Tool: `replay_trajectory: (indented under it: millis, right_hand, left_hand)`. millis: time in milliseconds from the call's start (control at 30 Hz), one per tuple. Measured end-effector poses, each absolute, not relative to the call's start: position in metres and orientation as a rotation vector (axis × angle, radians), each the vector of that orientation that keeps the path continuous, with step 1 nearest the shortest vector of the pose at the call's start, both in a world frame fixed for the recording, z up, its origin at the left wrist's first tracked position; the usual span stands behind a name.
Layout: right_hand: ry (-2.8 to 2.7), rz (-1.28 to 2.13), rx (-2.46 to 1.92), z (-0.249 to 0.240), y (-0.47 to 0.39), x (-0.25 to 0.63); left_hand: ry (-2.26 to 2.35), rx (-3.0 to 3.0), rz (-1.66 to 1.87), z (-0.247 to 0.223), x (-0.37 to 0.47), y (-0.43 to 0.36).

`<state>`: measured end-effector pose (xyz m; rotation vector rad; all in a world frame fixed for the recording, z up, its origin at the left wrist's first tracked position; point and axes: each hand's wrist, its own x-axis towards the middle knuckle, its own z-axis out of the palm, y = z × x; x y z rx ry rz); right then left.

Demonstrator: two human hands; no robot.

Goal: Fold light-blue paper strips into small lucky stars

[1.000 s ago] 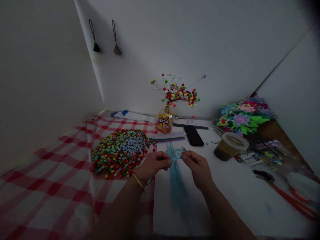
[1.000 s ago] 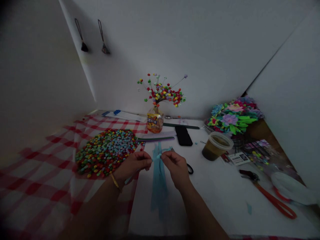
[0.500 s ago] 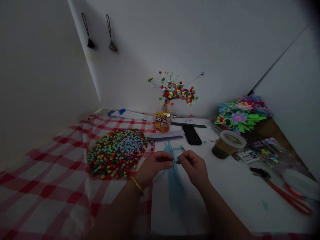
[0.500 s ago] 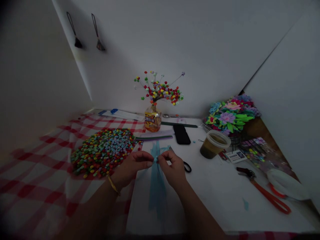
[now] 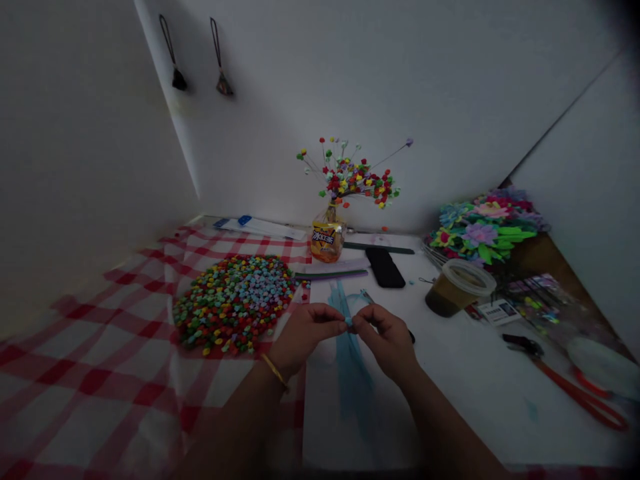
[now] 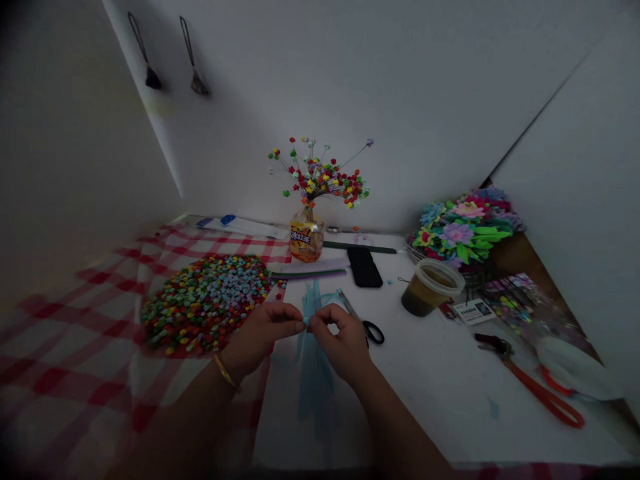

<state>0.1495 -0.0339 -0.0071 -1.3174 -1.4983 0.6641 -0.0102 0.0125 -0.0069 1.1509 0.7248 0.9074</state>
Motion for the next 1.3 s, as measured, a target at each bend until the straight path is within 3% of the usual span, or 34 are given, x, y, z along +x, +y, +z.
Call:
replay_trajectory:
  millis: [267, 800, 1300]
  right_hand:
    - [-1.502, 0.742, -1.252, -0.013, -0.032, 0.152]
    - [-1.589, 0.586, -1.294, -0.005, -0.035, 0.145]
    - [-1.495, 0.749, -1.262, -0.005, -0.038, 0.143]
  left_hand:
    - [0.668, 0.879, 0.989, -0.011, -0.009, 0.012]
    - [0.652, 0.980, 0.978, -0.007, -0.007, 0.009]
    - [0.596, 0.896, 1.062, -0.014, -0.005, 0.010]
